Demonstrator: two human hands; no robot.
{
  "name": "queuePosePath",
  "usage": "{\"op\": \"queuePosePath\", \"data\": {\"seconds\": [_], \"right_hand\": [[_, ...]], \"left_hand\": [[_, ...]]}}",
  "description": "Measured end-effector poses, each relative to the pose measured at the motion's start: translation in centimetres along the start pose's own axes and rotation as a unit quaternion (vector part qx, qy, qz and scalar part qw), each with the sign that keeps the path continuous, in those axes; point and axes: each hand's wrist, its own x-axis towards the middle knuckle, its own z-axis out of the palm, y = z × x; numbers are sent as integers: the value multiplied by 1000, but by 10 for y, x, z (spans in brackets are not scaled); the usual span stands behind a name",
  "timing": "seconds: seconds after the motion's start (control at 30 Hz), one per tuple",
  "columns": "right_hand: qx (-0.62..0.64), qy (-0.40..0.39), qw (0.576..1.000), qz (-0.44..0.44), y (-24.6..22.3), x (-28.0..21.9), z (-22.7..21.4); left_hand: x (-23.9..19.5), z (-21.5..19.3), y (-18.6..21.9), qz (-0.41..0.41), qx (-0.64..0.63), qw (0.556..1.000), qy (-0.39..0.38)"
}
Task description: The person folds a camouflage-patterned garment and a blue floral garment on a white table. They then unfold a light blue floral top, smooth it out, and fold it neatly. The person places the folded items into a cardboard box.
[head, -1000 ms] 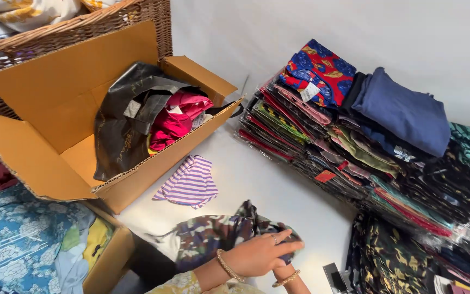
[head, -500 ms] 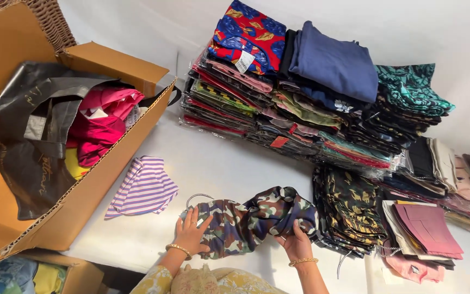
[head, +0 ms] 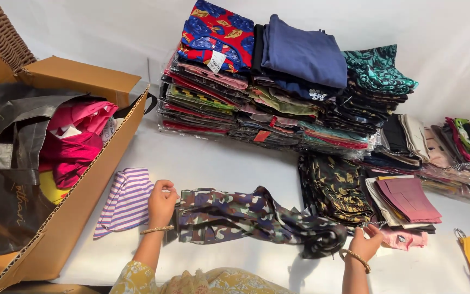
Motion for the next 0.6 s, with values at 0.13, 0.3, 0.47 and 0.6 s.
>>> {"op": "queuePosePath", "data": {"seconds": [0.13,0.3,0.47,0.6], "right_hand": [[-36,-117,987,-100,-2,-37,9],[-118,-436,887,-91,-20,-150,93],[-287,-532,749,-271,-36,-215,141],[-424,-448,764,-189,52,-173,150]], "left_hand": [[2,-5,-56,31,36,999,-7],[-58,23,-42,-53,171,966,-188],[-65,32,-41,219,425,837,-267],[-24,12,-28,179,396,863,-257]]}}
